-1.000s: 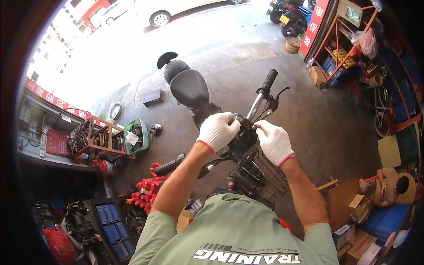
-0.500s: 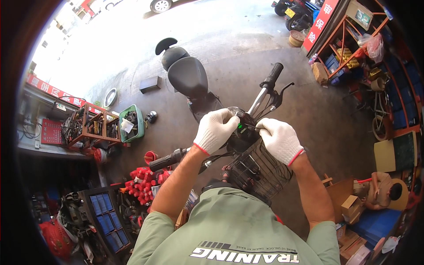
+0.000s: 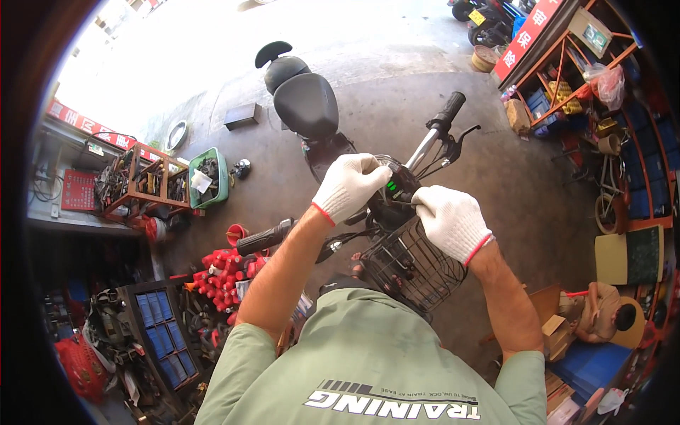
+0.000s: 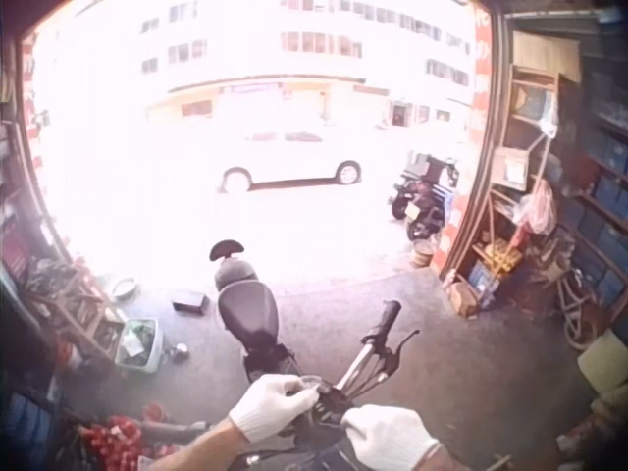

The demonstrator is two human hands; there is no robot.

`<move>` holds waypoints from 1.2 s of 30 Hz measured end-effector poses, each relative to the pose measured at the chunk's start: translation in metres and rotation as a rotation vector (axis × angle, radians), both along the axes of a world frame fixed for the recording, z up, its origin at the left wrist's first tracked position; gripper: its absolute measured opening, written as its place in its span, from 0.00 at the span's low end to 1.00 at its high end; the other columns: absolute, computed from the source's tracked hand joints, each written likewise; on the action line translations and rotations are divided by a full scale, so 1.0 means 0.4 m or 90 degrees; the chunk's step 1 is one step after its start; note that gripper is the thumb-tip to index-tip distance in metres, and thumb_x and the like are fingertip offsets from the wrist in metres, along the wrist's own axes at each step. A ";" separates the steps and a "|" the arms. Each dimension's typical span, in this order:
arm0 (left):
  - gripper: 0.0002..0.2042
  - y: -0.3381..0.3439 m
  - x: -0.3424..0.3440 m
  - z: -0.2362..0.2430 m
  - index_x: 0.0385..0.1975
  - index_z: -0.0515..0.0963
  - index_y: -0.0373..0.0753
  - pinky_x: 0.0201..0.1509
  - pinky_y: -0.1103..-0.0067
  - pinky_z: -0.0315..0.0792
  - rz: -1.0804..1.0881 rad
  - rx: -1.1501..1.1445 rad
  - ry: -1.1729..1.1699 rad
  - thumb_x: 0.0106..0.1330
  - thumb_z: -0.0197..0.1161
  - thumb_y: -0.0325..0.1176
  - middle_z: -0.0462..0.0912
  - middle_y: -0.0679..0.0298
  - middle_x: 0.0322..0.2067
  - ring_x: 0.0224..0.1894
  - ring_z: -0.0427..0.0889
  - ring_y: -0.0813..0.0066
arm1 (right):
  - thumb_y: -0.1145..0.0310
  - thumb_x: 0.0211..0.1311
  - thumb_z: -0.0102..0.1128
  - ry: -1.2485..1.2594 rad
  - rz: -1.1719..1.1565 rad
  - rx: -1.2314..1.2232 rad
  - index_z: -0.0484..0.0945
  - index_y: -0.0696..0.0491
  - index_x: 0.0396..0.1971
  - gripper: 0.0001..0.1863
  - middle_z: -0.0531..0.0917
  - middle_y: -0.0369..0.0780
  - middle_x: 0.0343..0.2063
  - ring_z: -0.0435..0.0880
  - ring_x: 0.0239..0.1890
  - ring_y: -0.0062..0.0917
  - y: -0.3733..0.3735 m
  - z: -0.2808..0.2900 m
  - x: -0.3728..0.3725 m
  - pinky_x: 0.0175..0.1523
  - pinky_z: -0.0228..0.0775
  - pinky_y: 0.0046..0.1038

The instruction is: The person uses a screwdriver to tighten a bolt on the scooter's handlebar stem. They then remove a plastic cover from the digital display, connect a wire, and reattach the cover to the handlebars.

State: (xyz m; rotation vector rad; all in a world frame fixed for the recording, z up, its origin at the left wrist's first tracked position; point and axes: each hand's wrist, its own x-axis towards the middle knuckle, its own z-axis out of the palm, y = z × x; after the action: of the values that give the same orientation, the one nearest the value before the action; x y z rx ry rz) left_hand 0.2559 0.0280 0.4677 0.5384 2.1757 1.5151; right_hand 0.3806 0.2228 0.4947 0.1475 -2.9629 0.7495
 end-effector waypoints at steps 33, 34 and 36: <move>0.18 -0.024 -0.046 -0.006 0.33 0.86 0.28 0.43 0.77 0.77 -0.048 0.025 -0.055 0.69 0.64 0.42 0.89 0.57 0.30 0.33 0.83 0.78 | 0.66 0.62 0.64 -0.176 -0.167 -0.393 0.84 0.62 0.32 0.12 0.84 0.39 0.22 0.78 0.27 0.18 -0.139 -0.023 -0.134 0.37 0.71 0.27; 0.19 -0.034 -0.042 0.018 0.34 0.85 0.28 0.42 0.75 0.77 -0.044 0.009 -0.049 0.69 0.63 0.43 0.88 0.56 0.30 0.33 0.83 0.75 | 0.66 0.62 0.65 -0.176 -0.168 -0.397 0.84 0.62 0.32 0.13 0.84 0.38 0.22 0.78 0.27 0.18 -0.136 -0.026 -0.136 0.37 0.71 0.27; 0.21 -0.054 -0.031 0.022 0.36 0.84 0.28 0.42 0.73 0.76 -0.035 -0.020 0.008 0.69 0.61 0.45 0.87 0.53 0.30 0.33 0.83 0.69 | 0.66 0.63 0.65 -0.158 -0.163 -0.352 0.83 0.63 0.30 0.13 0.83 0.38 0.21 0.77 0.26 0.18 -0.131 -0.028 -0.137 0.35 0.71 0.27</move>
State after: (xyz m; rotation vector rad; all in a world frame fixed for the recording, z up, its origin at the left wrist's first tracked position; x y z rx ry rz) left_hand 0.2435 0.0065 0.4764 0.5928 2.1722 1.4501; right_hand 0.3257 0.1703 0.4836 -0.3758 -2.7655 1.5906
